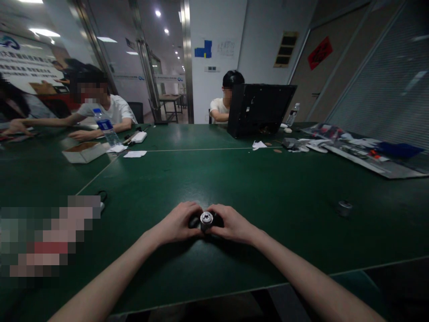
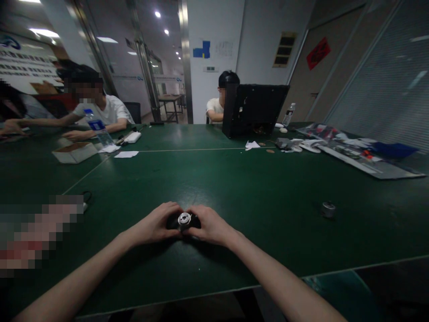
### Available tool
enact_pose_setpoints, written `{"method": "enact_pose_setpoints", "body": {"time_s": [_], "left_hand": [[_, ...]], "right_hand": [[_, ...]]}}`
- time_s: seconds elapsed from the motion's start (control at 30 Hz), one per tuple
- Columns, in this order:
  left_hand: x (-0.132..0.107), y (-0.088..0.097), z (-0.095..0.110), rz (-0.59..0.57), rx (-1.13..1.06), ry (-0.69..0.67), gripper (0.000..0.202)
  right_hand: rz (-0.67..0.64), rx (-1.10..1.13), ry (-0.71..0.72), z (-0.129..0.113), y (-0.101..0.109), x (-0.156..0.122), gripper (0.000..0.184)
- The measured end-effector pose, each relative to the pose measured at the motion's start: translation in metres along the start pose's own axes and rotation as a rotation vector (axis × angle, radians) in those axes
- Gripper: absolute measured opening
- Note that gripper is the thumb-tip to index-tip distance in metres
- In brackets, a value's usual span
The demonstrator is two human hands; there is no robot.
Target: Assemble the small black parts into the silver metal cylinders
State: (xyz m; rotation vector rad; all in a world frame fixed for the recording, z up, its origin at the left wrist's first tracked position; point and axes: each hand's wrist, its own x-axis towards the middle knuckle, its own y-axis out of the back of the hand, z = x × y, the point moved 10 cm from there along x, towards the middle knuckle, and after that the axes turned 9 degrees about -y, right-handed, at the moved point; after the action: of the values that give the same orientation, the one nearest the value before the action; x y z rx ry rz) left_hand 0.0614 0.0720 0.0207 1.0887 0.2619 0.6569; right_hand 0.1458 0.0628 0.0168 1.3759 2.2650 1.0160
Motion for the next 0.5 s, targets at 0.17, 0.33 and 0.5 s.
{"method": "enact_pose_setpoints", "body": {"time_s": [0.17,0.33,0.5], "left_hand": [[0.000,0.002,0.000,-0.012,-0.020,0.020,0.046],[-0.003,0.005,0.001,-0.036,-0.063,0.052,0.050],[-0.005,0.007,0.005,-0.049,-0.061,0.064,0.049]], "right_hand": [[0.143,0.005,-0.004,-0.011,0.022,-0.007,0.030],[0.452,0.015,-0.178,0.007,0.090,-0.059,0.031],[0.855,-0.255,-0.539,0.094,0.177,-0.178,0.047]]}}
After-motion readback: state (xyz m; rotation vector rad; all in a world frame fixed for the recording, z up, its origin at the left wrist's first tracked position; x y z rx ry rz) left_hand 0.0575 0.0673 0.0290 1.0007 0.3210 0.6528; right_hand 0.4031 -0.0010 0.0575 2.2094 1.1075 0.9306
